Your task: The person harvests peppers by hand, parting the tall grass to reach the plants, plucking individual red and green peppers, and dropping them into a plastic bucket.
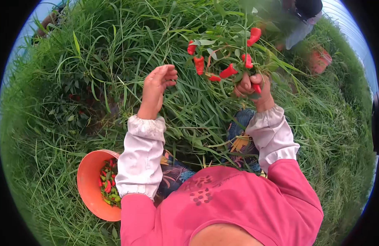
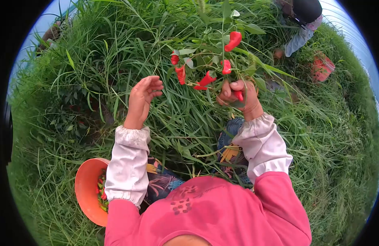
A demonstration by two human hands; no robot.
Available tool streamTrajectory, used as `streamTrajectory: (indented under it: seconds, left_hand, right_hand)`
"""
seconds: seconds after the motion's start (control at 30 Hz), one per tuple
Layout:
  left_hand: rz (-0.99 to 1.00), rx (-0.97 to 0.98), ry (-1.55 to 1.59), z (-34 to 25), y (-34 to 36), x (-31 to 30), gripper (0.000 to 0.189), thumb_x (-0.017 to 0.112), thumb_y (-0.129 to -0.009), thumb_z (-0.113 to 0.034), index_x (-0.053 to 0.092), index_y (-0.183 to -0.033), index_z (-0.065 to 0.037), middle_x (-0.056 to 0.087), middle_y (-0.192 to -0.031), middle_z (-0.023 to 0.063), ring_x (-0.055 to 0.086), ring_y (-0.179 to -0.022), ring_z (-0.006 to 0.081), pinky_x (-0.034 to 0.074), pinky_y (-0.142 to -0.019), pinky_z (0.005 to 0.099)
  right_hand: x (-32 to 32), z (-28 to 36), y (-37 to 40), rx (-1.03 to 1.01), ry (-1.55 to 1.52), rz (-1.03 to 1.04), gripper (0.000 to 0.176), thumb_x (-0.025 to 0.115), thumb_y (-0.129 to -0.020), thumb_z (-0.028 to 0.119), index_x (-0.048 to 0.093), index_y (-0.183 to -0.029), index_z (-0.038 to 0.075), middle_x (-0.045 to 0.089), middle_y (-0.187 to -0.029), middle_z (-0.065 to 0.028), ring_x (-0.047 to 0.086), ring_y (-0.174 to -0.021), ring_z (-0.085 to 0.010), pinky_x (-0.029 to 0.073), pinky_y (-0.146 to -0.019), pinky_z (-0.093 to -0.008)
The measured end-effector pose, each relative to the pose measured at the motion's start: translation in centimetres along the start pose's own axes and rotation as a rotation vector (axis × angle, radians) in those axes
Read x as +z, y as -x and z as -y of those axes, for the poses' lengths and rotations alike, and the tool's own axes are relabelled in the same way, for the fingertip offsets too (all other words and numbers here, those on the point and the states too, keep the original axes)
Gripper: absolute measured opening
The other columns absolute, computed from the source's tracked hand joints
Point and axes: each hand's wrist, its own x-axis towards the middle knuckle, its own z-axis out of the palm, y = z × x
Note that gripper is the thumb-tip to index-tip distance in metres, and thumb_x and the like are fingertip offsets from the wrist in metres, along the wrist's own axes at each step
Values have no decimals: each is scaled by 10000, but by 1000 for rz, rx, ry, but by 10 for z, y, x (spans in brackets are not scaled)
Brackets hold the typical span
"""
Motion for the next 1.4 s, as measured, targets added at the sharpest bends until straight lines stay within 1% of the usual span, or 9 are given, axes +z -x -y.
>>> streamTrajectory:
  seconds: [0.33, 0.5, 0.8, 0.93, 1.07, 1.13, 1.27, 1.33, 1.4]
  left_hand:
    - [158, -182, 115, 9, -42, 18, 409, 586, -949, -436, 629, -1117, -65, 671, -1029, 64, 640, -921, 178, 521, -791, 331]
    - [166, -232, 51, -16, -50, -5, 208, 595, -929, -226, 619, -1052, -60, 678, -899, 93, 693, -782, 210, 578, -695, 344]
    - [179, -274, -306, -30, -57, -9, 204, 649, -921, -256, 633, -1034, -87, 672, -935, 31, 657, -839, 149, 535, -775, 284]
    - [242, -130, -603, -43, -49, -19, 151, 715, -871, -164, 643, -965, -70, 630, -849, -5, 610, -782, 117, 498, -719, 270]
    - [447, 516, -1624, -53, -37, -8, 87, 641, -829, -174, 623, -877, -104, 552, -776, 91, 602, -698, 286, 497, -624, 337]
    - [273, 735, -1803, -52, -37, -5, 72, 609, -834, -149, 578, -805, -91, 561, -786, 91, 613, -719, 318, 497, -613, 407]
    - [-173, 629, -2051, -47, -53, -91, 101, 570, -887, -157, 562, -834, -71, 598, -782, 82, 627, -656, 270, 493, -545, 392]
    - [-381, -197, -1002, -55, -49, -110, 115, 517, -924, -155, 577, -868, -75, 622, -812, 55, 619, -626, 188, 491, -515, 334]
    - [-321, -232, -426, -44, -28, -108, 112, 512, -933, -167, 570, -939, -71, 585, -801, 24, 561, -615, 118, 460, -457, 265]
  right_hand:
    - [-1, -33, 5, 186, 4, -98, 293, 569, -835, 225, 594, -745, -53, 536, -664, -133, 484, -585, -223, 405, -593, -350]
    - [-19, -33, 16, 342, -128, -91, 259, 572, -844, 198, 606, -771, -48, 571, -686, -127, 528, -600, -218, 454, -617, -338]
    - [-38, -38, 22, 488, 188, -225, 265, 586, -863, 218, 649, -776, -24, 610, -679, -94, 541, -570, -154, 447, -586, -271]
    - [-37, -40, 16, 288, -100, -323, 402, 513, -981, 330, 565, -699, 49, 478, -551, 3, 476, -513, -104, 432, -571, -270]
    - [-27, -46, 2, 329, 7, -470, 423, 469, -1014, 331, 514, -665, 97, 401, -501, 44, 411, -478, -93, 415, -567, -269]
    - [-31, -47, 5, 340, -46, -419, 417, 471, -1012, 312, 506, -656, 99, 402, -516, 39, 371, -472, -100, 391, -569, -278]
    - [-26, -43, 18, 291, -29, -369, 431, 458, -1007, 314, 465, -623, 118, 350, -509, 34, 311, -481, -129, 333, -555, -310]
    - [-38, -40, 24, 259, -266, -266, 445, 431, -1010, 332, 449, -615, 128, 333, -511, 25, 313, -492, -143, 328, -554, -313]
    - [-43, -41, 26, 231, -250, -201, 455, 411, -1013, 351, 449, -615, 132, 343, -532, 24, 298, -492, -148, 332, -560, -321]
